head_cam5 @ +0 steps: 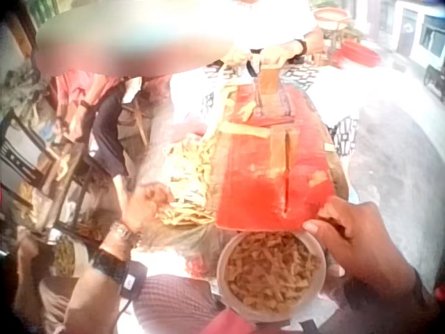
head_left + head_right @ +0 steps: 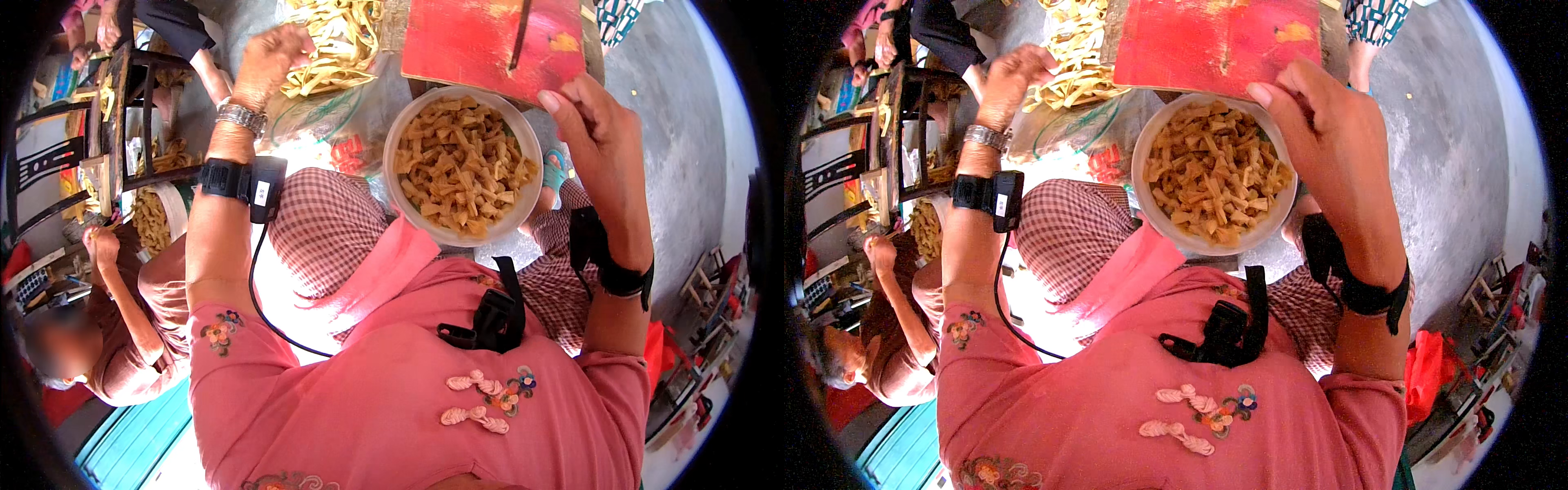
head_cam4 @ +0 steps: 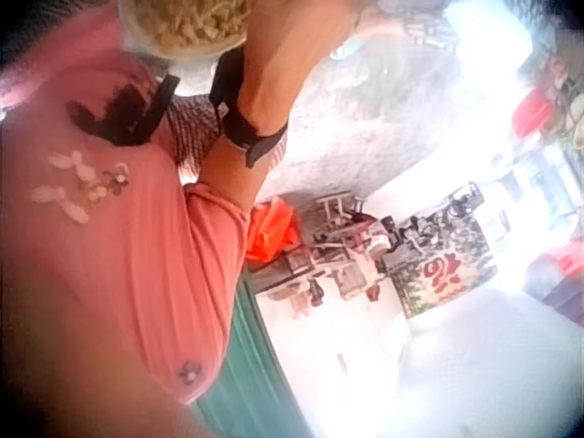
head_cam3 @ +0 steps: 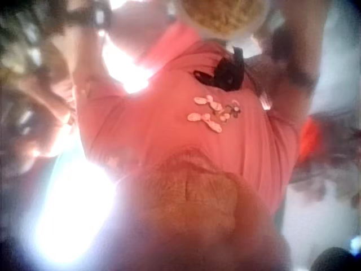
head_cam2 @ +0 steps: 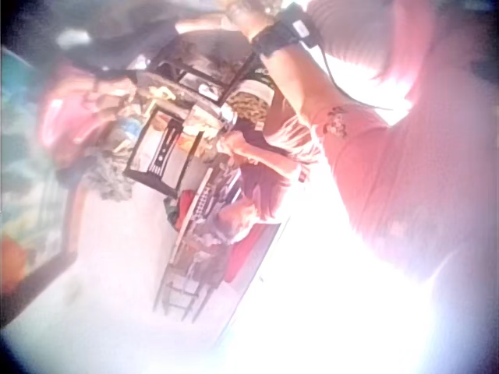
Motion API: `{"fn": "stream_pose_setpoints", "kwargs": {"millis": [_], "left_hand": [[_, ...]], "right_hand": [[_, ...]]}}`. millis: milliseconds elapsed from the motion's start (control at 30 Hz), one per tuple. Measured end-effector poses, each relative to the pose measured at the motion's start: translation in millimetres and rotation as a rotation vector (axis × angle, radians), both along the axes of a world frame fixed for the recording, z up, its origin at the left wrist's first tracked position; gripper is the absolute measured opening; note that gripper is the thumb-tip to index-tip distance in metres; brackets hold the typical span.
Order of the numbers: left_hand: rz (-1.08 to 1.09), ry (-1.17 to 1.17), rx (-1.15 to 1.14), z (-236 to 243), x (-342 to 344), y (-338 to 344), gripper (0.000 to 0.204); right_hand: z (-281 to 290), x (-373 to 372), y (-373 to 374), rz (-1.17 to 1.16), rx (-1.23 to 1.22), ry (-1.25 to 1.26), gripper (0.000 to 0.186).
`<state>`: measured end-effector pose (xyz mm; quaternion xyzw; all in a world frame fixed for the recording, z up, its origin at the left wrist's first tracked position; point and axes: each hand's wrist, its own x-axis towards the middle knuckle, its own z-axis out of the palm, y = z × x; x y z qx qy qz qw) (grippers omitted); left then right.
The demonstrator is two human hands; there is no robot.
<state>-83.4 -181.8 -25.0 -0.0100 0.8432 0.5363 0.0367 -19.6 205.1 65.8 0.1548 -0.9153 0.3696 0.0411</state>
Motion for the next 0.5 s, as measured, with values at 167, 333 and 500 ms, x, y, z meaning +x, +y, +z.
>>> {"fn": "stream_pose_setpoints", "kwargs": {"millis": [167, 333, 500], "left_hand": [[-0.203, -0.451, -0.057, -86.5, -6.5, -12.8, 0.042], [-0.381, -0.647, -0.095, -143.4, -12.7, -10.0, 0.052], [-0.559, -0.500, -0.380, -223.3, -29.5, -12.0, 0.050]], "right_hand": [[6.4, -1.2, -11.1, -0.112, -0.006, -0.120, 0.021], [5.1, -4.3, -15.3, -0.205, 0.072, -0.127, 0.016], [10.1, -3.0, -19.7, -0.217, 0.169, -0.109, 0.011]]}}
